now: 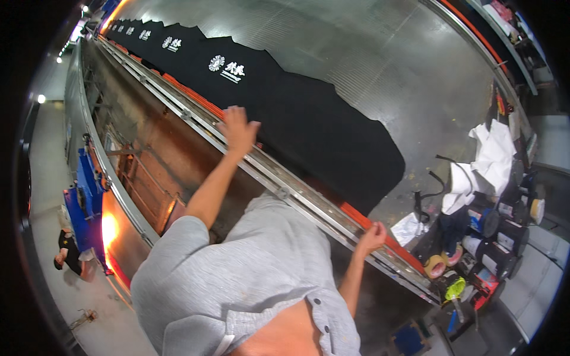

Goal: The person uses large shears to cut a piece of black fabric on a table. After cutting, the person picks up the fabric, unfolds it, and places it on a metal rack alongside other similar pieces.

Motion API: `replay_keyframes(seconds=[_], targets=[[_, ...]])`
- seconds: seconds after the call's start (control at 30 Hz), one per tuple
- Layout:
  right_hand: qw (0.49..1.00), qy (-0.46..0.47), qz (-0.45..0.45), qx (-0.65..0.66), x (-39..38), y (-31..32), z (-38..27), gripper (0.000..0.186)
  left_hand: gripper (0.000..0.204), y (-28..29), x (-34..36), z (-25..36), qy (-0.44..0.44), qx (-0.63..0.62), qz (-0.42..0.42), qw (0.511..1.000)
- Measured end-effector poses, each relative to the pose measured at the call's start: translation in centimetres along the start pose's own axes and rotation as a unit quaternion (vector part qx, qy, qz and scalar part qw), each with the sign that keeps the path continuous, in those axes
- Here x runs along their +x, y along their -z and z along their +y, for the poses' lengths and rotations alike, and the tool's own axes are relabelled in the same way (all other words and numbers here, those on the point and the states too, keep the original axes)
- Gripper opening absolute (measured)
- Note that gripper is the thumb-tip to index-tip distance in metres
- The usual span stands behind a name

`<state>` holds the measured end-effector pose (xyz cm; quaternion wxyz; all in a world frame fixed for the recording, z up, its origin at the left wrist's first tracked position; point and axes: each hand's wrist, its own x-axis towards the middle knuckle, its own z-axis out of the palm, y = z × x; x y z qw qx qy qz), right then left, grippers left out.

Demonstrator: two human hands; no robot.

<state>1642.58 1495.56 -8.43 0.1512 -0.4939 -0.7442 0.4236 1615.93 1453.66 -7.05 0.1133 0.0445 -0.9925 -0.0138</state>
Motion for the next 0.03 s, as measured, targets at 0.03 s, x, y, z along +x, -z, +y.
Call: replay_keyframes(seconds=[0.03], targets=[[1.0, 0.01, -0.001, -0.004, 0.9, 0.7, -0.29, 0.024, 0.081, -1.03, 0.12, -4.55, 0.087, -0.137, -0.004, 0.987]])
